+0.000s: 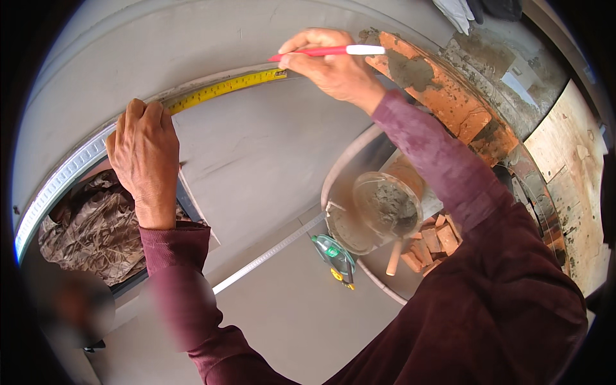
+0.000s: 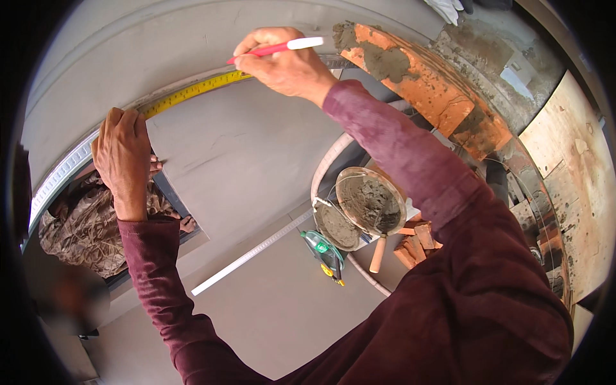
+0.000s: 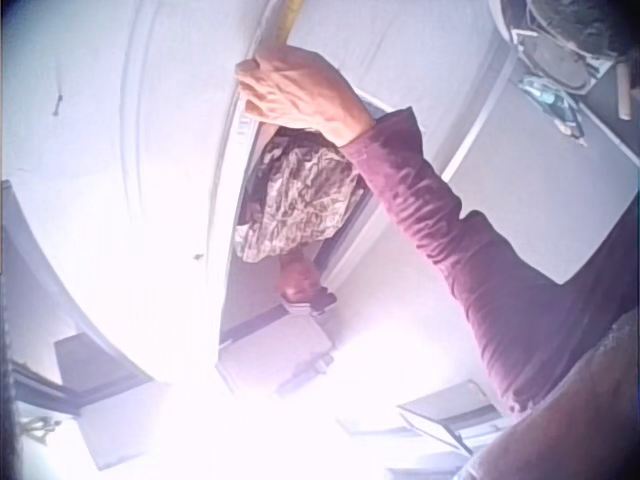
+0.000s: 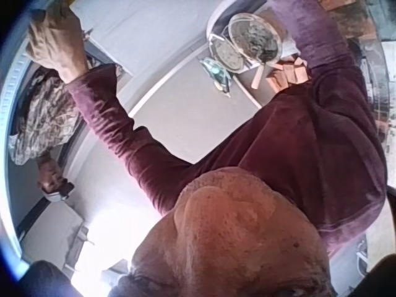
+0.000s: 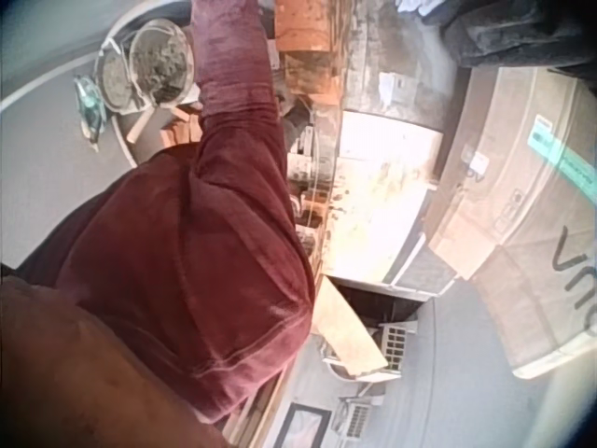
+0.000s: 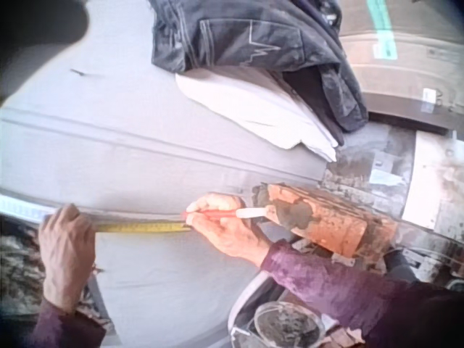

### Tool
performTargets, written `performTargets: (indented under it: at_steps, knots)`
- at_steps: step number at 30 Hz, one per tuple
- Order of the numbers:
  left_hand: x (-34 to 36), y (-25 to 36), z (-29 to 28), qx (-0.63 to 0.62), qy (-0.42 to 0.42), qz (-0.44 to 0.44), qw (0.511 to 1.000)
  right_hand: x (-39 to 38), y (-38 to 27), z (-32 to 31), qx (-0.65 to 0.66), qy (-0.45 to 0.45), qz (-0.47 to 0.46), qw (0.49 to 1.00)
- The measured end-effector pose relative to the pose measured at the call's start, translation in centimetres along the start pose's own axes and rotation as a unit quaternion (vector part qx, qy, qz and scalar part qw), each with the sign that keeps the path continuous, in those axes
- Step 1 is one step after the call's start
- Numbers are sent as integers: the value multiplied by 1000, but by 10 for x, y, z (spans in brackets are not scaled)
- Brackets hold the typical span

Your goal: The person applies mortar to bricks and positions them on a wall, then uses a tape measure and a pen to mark a curve on an adjacent surface.

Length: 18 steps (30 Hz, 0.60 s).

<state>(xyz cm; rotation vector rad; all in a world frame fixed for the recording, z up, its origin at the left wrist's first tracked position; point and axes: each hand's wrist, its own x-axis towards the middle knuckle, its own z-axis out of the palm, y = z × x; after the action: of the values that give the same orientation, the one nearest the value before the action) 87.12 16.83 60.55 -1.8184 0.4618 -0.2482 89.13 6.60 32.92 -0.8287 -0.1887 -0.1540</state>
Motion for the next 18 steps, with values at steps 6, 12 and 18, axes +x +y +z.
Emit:
performTargets:
  at_steps: [6, 12, 18]
  knots:
    - [3, 1, 1, 3, 1, 0, 1000, 15, 2, 31, -28, -21, -20, 999]
    - [4, 2, 2, 3, 1, 2, 1000, 19, 12, 33, -41, -37, -11, 998]
    - [2, 3, 2, 8, 5, -3, 1000, 18, 19, 35, -58, -49, -5, 997]
